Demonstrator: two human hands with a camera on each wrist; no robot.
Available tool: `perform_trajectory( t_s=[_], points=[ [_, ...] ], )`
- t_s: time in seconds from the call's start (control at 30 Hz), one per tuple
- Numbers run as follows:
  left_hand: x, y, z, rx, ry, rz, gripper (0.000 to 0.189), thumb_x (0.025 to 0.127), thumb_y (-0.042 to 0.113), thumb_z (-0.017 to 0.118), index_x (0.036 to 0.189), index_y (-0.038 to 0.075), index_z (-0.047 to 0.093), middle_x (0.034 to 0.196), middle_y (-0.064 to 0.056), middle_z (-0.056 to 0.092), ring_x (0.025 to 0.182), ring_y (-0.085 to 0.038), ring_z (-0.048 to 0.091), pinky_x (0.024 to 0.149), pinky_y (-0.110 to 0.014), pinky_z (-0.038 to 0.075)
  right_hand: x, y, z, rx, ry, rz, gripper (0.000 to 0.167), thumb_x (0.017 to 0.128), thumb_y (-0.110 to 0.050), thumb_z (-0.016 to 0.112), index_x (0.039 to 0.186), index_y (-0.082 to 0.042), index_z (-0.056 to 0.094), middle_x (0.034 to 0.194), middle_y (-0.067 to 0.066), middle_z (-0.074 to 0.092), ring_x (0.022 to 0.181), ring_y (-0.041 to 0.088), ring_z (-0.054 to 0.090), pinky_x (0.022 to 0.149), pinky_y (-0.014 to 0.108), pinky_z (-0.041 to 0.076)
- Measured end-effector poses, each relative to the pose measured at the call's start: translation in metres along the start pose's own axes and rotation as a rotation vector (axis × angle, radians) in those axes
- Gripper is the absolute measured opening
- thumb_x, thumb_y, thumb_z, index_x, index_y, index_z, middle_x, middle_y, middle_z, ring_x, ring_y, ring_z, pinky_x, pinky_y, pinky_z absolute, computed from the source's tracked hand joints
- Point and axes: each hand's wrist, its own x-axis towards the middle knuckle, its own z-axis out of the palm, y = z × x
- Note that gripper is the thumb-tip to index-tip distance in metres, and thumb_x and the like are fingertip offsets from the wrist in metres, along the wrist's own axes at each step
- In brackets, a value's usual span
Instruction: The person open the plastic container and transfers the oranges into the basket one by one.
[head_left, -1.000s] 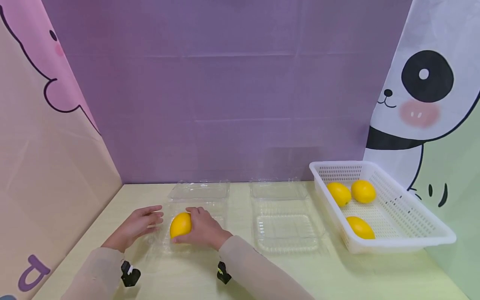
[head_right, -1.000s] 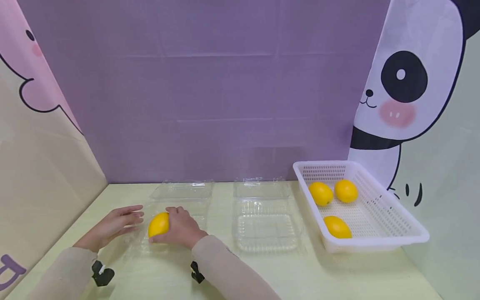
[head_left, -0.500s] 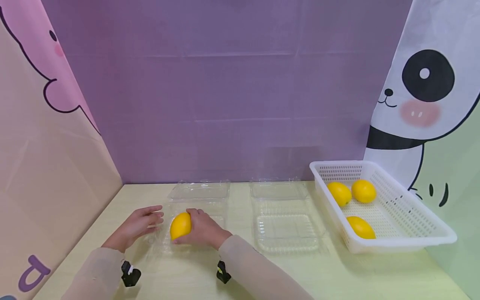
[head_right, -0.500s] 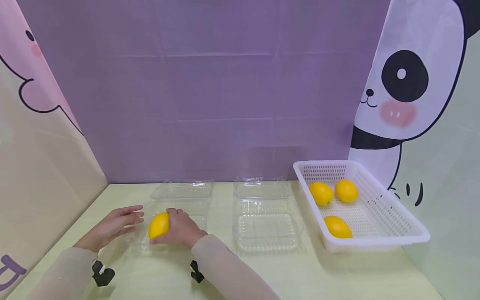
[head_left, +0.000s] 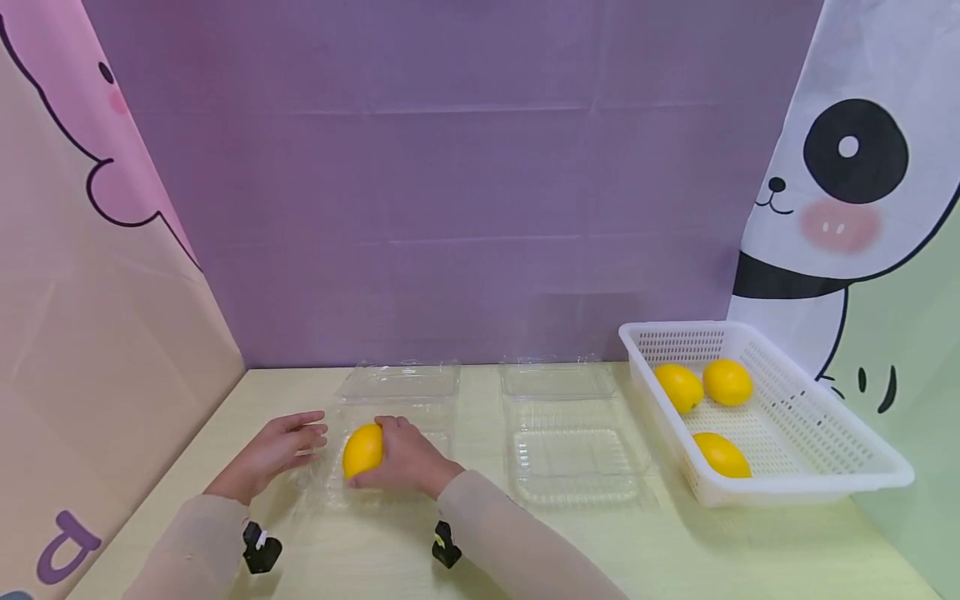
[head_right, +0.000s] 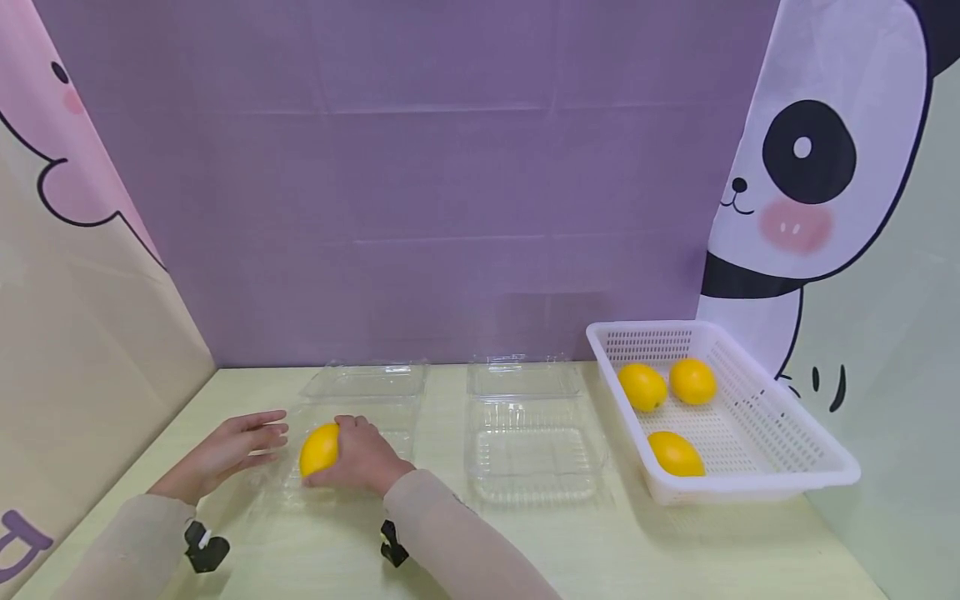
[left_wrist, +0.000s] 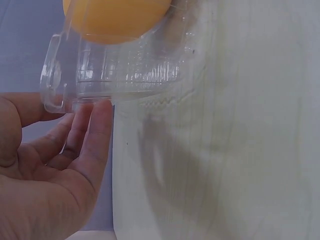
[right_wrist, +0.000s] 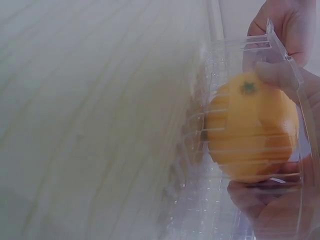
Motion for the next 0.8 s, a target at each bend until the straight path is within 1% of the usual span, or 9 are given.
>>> perform_trajectory(
  t_s=[0.23,0.53,0.8],
  points=[
    [0.0017,-0.0010,-0.0005,0.008,0.013,-0.008,0.057,0.105,0.015,0.046,0.150,-0.014,0.026,0.148,-0.037,0.036,0.131,-0.046,0.046,0.100,-0.046,0.049,-0.0008,0.0015,0.0009,0.019,0.007,-0.016,0.090,0.074,-0.044,0.086,0.145,-0.009,0.045,0.129,0.002,0.054,0.100,0.011,0.055,0.092,0.025,0.050],
    [0.0022,-0.0010,-0.0012,0.003,0.008,-0.001,0.057,0.105,0.014,0.046,0.149,-0.015,0.025,0.147,-0.038,0.036,0.130,-0.046,0.047,0.100,-0.046,0.049,0.0008,0.0031,-0.0005,0.054,0.031,-0.039,0.088,0.074,-0.040,0.086,0.144,-0.008,0.044,0.121,0.002,0.053,0.094,0.010,0.053,0.087,0.023,0.050],
    [0.0012,0.0027,0.0005,0.008,0.006,-0.009,0.057,0.105,0.014,0.046,0.150,-0.015,0.026,0.148,-0.038,0.035,0.132,-0.047,0.045,0.101,-0.047,0.048,0.0024,0.0039,0.0000,0.073,0.064,-0.046,0.089,0.074,-0.040,0.085,0.146,-0.011,0.042,0.121,0.001,0.052,0.094,0.009,0.052,0.086,0.024,0.051]
  ],
)
